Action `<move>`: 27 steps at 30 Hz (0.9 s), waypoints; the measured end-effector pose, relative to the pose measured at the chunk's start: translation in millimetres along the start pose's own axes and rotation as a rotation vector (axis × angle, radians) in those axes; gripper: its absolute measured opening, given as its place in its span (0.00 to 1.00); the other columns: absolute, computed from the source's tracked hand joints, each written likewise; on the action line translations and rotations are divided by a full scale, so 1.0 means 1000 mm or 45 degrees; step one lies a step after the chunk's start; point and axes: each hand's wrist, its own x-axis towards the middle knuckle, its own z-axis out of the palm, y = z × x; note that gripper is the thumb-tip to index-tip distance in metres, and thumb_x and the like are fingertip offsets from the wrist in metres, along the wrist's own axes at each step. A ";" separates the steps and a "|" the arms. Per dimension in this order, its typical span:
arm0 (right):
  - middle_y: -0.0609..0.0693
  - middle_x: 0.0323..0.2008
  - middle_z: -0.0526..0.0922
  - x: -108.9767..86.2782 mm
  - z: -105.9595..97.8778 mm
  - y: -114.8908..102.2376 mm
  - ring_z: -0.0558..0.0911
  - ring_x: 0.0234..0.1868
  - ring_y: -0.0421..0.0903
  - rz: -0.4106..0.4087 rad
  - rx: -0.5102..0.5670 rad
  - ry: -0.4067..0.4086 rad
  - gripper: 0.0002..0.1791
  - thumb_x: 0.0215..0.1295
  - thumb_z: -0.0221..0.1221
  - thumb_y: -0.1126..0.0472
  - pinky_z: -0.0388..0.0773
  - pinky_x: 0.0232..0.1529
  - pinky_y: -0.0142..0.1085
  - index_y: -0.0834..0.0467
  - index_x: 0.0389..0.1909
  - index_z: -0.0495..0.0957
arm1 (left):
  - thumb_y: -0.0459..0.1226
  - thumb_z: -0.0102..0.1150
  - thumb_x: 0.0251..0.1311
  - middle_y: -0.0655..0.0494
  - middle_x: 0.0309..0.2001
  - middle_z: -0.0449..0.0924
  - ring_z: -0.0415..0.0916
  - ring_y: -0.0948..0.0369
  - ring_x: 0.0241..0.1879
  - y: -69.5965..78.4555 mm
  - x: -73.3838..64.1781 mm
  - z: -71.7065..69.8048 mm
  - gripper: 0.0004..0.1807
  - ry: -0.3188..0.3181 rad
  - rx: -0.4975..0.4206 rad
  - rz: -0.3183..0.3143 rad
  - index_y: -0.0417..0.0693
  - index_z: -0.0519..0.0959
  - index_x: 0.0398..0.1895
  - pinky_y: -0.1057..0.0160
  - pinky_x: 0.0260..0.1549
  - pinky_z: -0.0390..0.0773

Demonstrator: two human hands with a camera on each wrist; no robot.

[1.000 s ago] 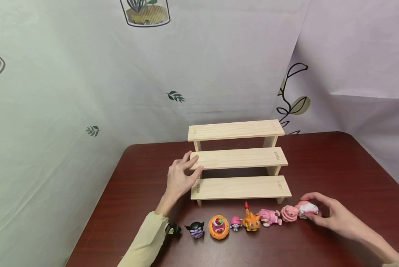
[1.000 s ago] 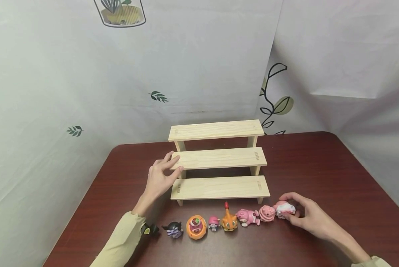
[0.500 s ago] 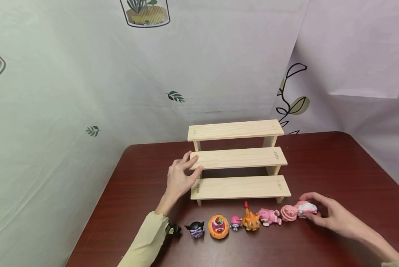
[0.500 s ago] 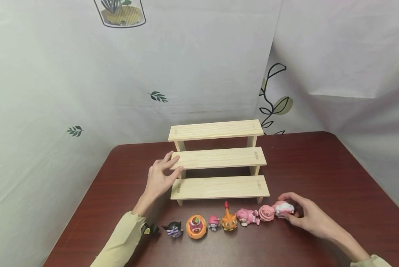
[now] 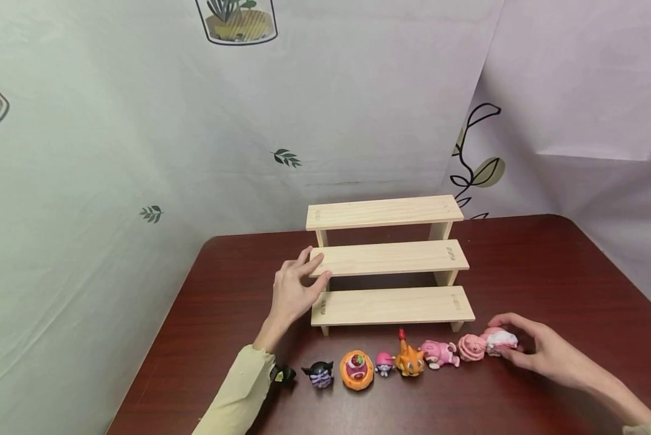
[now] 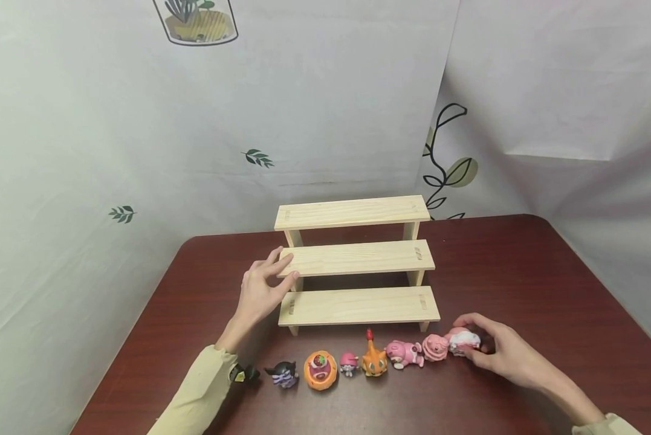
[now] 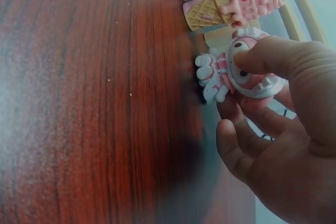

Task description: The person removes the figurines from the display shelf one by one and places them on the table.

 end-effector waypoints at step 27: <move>0.43 0.39 0.81 -0.001 0.000 -0.001 0.79 0.35 0.38 0.016 -0.066 0.012 0.26 0.52 0.68 0.79 0.73 0.35 0.27 0.60 0.51 0.76 | 0.47 0.68 0.59 0.44 0.63 0.76 0.76 0.41 0.50 0.000 -0.001 0.000 0.23 -0.009 -0.002 -0.006 0.48 0.84 0.57 0.36 0.43 0.72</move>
